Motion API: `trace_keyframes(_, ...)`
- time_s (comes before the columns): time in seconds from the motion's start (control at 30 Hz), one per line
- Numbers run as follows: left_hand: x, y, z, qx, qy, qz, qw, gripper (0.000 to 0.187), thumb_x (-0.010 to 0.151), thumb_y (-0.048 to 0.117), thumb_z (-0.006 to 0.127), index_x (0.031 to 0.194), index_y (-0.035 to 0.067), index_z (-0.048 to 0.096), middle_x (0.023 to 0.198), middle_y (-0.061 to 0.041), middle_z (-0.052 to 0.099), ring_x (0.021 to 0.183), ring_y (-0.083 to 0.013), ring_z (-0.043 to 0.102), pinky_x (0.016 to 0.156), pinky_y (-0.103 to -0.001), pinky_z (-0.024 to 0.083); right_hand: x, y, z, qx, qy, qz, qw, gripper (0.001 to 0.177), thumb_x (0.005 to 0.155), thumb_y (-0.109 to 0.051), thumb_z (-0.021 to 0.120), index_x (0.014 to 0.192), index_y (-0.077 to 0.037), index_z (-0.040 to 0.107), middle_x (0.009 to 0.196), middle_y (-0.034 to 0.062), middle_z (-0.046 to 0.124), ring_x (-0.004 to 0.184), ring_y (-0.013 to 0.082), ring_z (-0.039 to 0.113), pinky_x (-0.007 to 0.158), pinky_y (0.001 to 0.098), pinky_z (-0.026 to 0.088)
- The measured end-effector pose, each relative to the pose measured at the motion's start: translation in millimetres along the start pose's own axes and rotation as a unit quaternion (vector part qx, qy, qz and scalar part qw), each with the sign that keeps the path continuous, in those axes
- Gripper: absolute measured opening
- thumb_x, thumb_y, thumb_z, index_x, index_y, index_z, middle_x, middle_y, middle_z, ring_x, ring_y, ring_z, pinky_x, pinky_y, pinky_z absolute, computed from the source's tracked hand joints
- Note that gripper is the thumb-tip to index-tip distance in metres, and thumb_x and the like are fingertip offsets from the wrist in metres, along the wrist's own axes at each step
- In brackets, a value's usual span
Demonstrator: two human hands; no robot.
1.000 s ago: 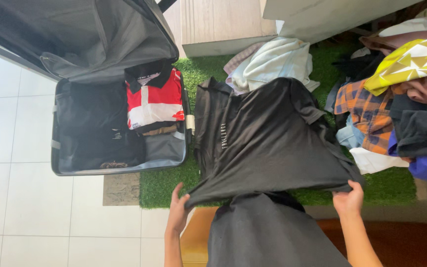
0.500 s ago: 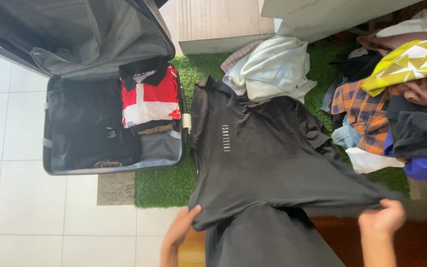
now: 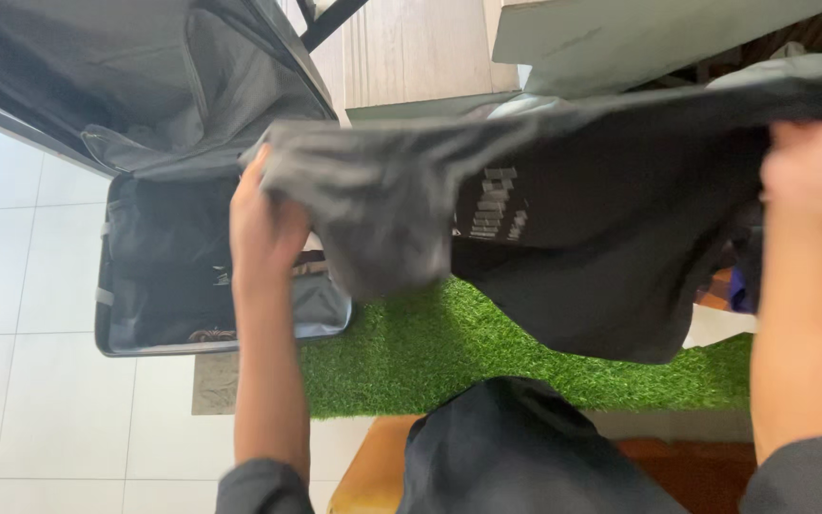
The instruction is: The person folds several black shirts and places them into an open suitcase on a green surface near a staircase.
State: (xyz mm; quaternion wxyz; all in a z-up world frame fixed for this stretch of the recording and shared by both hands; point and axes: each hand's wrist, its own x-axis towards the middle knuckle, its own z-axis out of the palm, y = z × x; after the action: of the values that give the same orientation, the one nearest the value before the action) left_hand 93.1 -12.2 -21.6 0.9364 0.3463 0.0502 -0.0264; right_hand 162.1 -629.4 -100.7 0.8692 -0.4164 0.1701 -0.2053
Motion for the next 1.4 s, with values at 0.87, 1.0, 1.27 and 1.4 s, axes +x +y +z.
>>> trace_keyframes(0.87, -39, -313, -287, 0.529, 0.333, -0.224, 0.748, 0.066, 0.104, 0.053, 0.062, 0.118, -0.012, 0.071, 0.107, -0.025, 0.072, 0.093, -0.0319, 0.071, 0.083, -0.042, 0.054, -195, 209, -204, -0.517, 0.178, 0.236, 0.803, 0.07, 0.084, -0.024, 0.08, 0.142, -0.01, 0.043, 0.138, 0.0158, 0.048, 0.104, 0.0262, 0.058, 0.068, 0.0465, 0.054)
trace_keyframes(1.0, -80, -300, -291, 0.197, 0.42, -0.114, 0.879, 0.04, 0.093, 0.033, 0.067, 0.114, -0.001, 0.067, 0.111, -0.008, 0.068, 0.095, -0.0172, 0.066, 0.082, -0.034, 0.06, -199, 209, -203, -0.535, 0.171, 0.23, 0.795, 0.054, 0.09, -0.026, 0.077, 0.135, -0.006, 0.056, 0.123, 0.017, 0.06, 0.089, 0.0236, 0.063, 0.061, 0.0413, 0.053)
trace_keyframes(1.27, -141, -272, -294, 0.088, 0.425, -0.133, 0.891, 0.024, 0.095, 0.023, 0.062, 0.112, 0.005, 0.06, 0.099, -0.008, 0.068, 0.091, -0.0201, 0.068, 0.086, -0.04, 0.059, -205, 212, -205, -0.639, 0.122, 0.096, 0.753, 0.043, 0.095, -0.023, 0.078, 0.127, 0.002, 0.063, 0.123, 0.0273, 0.056, 0.106, 0.0347, 0.056, 0.088, 0.0465, 0.047)
trace_keyframes(1.4, -139, -272, -297, 0.099, 0.413, -0.137, 0.895, 0.028, 0.096, 0.023, 0.063, 0.114, 0.001, 0.059, 0.099, -0.013, 0.069, 0.09, -0.0242, 0.069, 0.087, -0.041, 0.061, -209, 212, -205, -0.602, 0.129, 0.123, 0.778, 0.045, 0.096, -0.029, 0.072, 0.128, 0.001, 0.061, 0.129, 0.0244, 0.058, 0.115, 0.0378, 0.058, 0.099, 0.0494, 0.046)
